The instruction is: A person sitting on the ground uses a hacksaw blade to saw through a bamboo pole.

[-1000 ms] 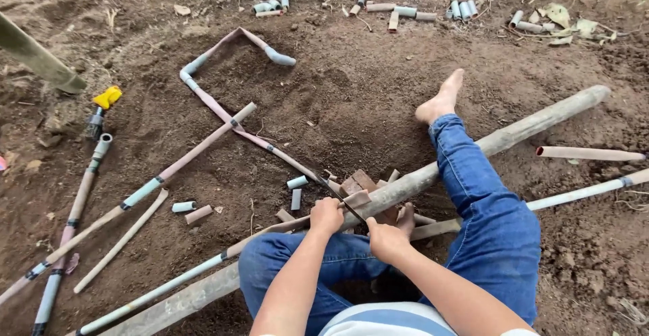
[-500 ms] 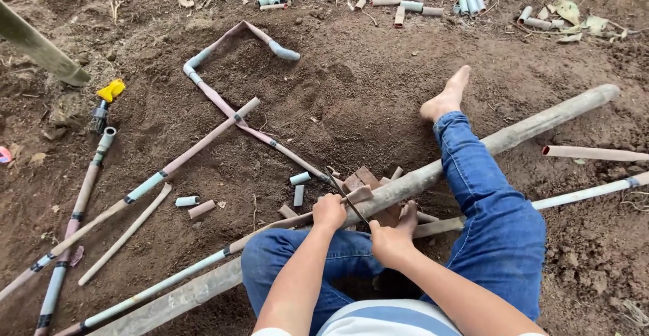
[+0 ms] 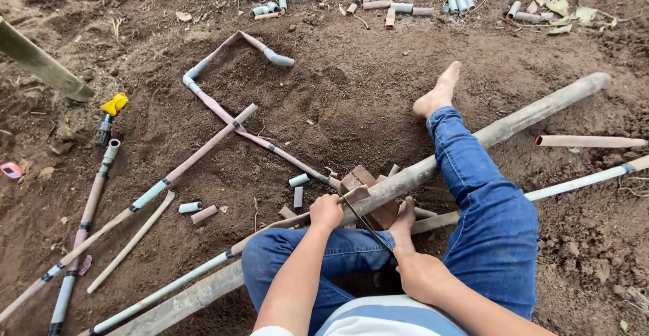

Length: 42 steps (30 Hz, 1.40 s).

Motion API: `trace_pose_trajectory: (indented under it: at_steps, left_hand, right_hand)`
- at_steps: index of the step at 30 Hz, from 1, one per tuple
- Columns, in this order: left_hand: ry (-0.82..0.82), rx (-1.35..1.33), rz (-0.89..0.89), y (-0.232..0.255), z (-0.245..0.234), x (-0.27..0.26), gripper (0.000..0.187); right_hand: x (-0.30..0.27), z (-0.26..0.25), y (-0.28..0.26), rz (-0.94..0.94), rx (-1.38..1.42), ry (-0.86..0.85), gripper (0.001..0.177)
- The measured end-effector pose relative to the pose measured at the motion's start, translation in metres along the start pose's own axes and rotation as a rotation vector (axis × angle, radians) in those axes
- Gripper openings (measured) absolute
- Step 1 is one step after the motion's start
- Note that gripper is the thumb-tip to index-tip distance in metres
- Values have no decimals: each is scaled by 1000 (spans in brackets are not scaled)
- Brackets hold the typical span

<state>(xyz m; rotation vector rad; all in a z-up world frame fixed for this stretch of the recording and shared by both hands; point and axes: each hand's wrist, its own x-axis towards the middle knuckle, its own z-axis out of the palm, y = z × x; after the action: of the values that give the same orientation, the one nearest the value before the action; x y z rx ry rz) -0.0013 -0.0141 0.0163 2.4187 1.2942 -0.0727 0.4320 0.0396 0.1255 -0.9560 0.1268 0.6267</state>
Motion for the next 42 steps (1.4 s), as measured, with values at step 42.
trace_pose_trajectory:
  at_steps: [42]
  left_hand:
    - [-112,-45,-56,0,-1,5,28]
  right_hand:
    - [-40,15,-3,-120,-114,-22,92]
